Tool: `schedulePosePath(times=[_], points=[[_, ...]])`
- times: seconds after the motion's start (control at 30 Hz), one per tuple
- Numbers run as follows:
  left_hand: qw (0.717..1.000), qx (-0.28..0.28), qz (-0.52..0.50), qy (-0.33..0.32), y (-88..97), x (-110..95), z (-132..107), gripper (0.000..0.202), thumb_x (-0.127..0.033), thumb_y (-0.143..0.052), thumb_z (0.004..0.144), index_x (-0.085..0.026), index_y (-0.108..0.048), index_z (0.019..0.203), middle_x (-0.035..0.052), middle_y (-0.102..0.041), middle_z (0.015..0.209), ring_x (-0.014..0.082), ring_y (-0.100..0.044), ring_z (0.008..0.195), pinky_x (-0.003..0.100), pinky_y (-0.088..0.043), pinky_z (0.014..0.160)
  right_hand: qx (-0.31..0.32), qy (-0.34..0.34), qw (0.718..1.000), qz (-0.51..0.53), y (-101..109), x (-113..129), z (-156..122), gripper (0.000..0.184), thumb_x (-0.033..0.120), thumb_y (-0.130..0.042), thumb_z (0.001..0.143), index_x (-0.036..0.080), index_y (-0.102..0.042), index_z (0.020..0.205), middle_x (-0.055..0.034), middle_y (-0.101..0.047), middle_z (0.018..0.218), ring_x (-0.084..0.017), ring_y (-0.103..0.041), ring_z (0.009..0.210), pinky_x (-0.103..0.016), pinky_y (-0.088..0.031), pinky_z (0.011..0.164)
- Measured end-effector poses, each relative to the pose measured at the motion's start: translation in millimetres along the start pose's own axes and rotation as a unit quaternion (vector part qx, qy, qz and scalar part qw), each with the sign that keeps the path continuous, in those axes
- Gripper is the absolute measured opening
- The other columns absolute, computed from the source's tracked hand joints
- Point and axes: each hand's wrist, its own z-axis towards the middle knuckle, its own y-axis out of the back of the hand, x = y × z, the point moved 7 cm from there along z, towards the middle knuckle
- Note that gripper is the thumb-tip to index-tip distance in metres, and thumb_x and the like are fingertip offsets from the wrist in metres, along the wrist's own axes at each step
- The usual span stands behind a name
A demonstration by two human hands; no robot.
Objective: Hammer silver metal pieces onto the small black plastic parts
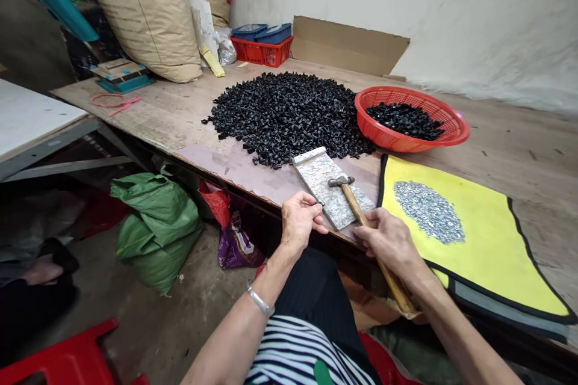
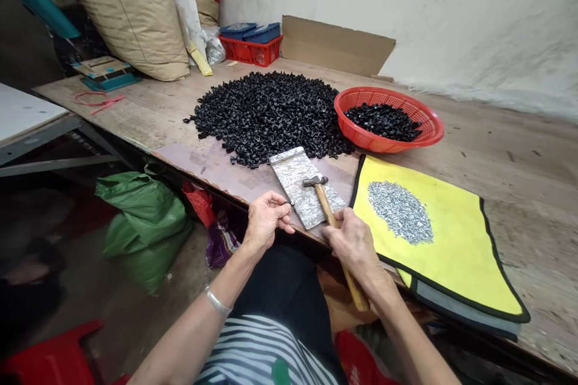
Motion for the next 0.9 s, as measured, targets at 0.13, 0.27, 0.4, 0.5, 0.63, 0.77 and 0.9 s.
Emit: schedulePosePath(times=[0.13, 0.27, 0.4, 0.5, 0.63, 0.77, 0.9], points=[[1.000, -0.004, 0.022, 0.012, -4.4, 3, 7, 0.021, -0.017, -0.066, 0.055, -0.016, -0.047, 0.062, -0.0066, -0.049, 0.043, 0.0079, -0.048, 0.032, 0.020, -0.046, 0.029, 0.145, -0.083, 0.979, 0.120, -16, -4, -8, 0.021, 0.031, -0.063, 0.059, 0.019, -0.048, 0.067, 0.0027, -0.048, 0.051, -0.010, -0.041, 0.040, -0.024, -0.034, 0.037], [0.999, -0.021, 0.036, 0.023, -5.1, 6, 10, 0.020, -0.013, -0.064, 0.055, -0.016, -0.045, 0.062, -0.0067, -0.049, 0.040, 0.0082, -0.048, 0.030, 0.019, -0.044, 0.028, 0.172, -0.111, 0.964, 0.167, -17, -9, -17, 0.023, 0.038, -0.059, 0.067, 0.016, -0.054, 0.072, 0.0038, -0.044, 0.053, -0.005, -0.029, 0.036, -0.019, -0.022, 0.031], [0.998, -0.030, 0.039, 0.026, -4.4, 6, 10, 0.018, -0.010, -0.061, 0.056, -0.017, -0.045, 0.060, -0.0069, -0.048, 0.038, 0.0088, -0.047, 0.029, 0.020, -0.044, 0.027, 0.079, -0.056, 0.991, 0.097, -4, -12, -26, 0.030, 0.049, -0.056, 0.072, 0.020, -0.049, 0.068, 0.0059, -0.042, 0.050, -0.005, -0.029, 0.034, -0.018, -0.021, 0.031], [0.998, -0.034, 0.040, 0.022, -3.0, 7, 9, 0.018, -0.010, -0.062, 0.055, -0.016, -0.045, 0.059, -0.0069, -0.048, 0.037, 0.0088, -0.047, 0.030, 0.020, -0.044, 0.028, -0.025, 0.119, 0.989, -0.088, 6, 4, -37, 0.027, 0.048, -0.052, 0.076, 0.021, -0.055, 0.073, 0.0022, -0.050, 0.050, -0.011, -0.045, 0.040, -0.023, -0.034, 0.039], [0.998, -0.043, 0.042, 0.011, -1.0, 8, 8, 0.020, -0.011, -0.064, 0.055, -0.017, -0.045, 0.057, -0.0072, -0.047, 0.037, 0.0089, -0.048, 0.030, 0.019, -0.044, 0.028, -0.143, 0.276, 0.896, -0.317, 3, 20, -53, 0.029, 0.038, -0.040, 0.086, 0.019, -0.061, 0.092, -0.0037, -0.063, 0.061, -0.017, -0.057, 0.048, -0.026, -0.038, 0.047], [0.998, -0.052, 0.044, 0.018, 0.4, 8, 8, 0.019, -0.011, -0.064, 0.056, -0.016, -0.046, 0.056, -0.0065, -0.048, 0.037, 0.0094, -0.048, 0.029, 0.021, -0.045, 0.029, -0.178, 0.347, 0.823, -0.412, -3, 35, -65, 0.030, 0.032, -0.038, 0.089, 0.016, -0.061, 0.100, -0.0074, -0.069, 0.074, -0.019, -0.062, 0.054, -0.027, -0.039, 0.049], [0.998, -0.051, 0.041, 0.022, 1.2, 8, 8, 0.018, -0.010, -0.063, 0.058, -0.016, -0.046, 0.057, -0.0069, -0.046, 0.034, 0.0094, -0.047, 0.028, 0.021, -0.045, 0.029, -0.234, 0.394, 0.800, -0.387, 1, 51, -81, 0.032, 0.028, -0.043, 0.089, 0.011, -0.058, 0.112, -0.0113, -0.070, 0.092, -0.019, -0.066, 0.069, -0.026, -0.045, 0.059]])
